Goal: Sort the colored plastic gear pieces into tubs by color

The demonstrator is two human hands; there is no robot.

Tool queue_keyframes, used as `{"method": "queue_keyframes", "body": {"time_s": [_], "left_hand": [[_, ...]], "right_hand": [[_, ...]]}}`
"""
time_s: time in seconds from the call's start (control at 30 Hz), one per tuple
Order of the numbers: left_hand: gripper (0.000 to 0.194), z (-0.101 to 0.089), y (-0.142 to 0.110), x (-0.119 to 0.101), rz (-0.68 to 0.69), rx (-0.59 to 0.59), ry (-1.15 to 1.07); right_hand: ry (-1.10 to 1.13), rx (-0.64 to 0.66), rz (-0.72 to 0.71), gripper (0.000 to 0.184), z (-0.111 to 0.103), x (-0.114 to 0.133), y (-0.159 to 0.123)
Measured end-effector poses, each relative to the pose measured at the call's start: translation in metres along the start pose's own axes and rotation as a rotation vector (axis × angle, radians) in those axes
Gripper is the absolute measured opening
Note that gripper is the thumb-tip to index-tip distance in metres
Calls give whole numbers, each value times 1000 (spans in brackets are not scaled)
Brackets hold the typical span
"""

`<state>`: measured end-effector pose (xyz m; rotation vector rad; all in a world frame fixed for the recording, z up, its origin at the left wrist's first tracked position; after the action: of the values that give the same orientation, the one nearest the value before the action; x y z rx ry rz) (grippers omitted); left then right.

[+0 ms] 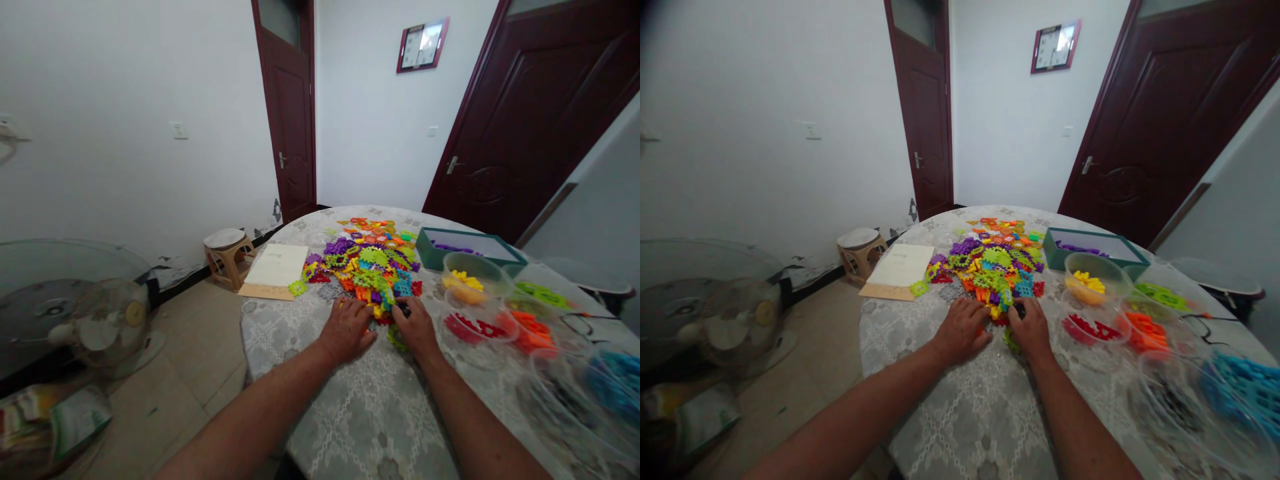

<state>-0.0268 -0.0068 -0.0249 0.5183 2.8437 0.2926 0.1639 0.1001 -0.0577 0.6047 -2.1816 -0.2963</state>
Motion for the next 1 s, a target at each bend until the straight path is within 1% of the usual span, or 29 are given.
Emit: {"method": "queue_keyframes", "body": {"time_s": [0.07, 0.17, 0.3, 0.4, 0.47, 0.63, 0.77, 1.0], "left_hand": [[50, 0, 0, 1, -40, -14, 8], [50, 0, -1, 1, -81, -24, 9], [47, -2, -1, 0, -95, -32, 0], [38, -3, 0, -1, -67, -29, -4], [36, -3, 0, -2, -57, -32, -2], [39, -3, 0, -3, -69, -37, 19], [37, -3, 0, -3, -77, -30, 28], [42, -3, 0, -3, -78, -21, 39]], "right_hand": [[-6, 27, -41, 23, 1, 2, -1], [-26, 64, -117, 21, 2, 4, -1], [-25, 91, -176, 21, 3, 5, -2], [-6, 94, -164, 23, 4, 4, -1], [7, 95, -137, 26, 4, 2, 0], [5, 79, -70, 30, 6, -2, 1], [8, 75, -72, 28, 8, -4, 2], [9, 79, -62, 26, 7, -3, 1]]}}
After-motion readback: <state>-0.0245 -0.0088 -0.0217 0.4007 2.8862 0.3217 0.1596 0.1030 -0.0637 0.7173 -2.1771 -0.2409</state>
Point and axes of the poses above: each hand's wrist, its own y-axis towards the middle knuckle, its own z-axis out of the palm, x = y × z, the point moved 2 cm from there along y, towards the middle knuckle, and after that the axes turned 13 degrees about x, right-handed, at the moved point
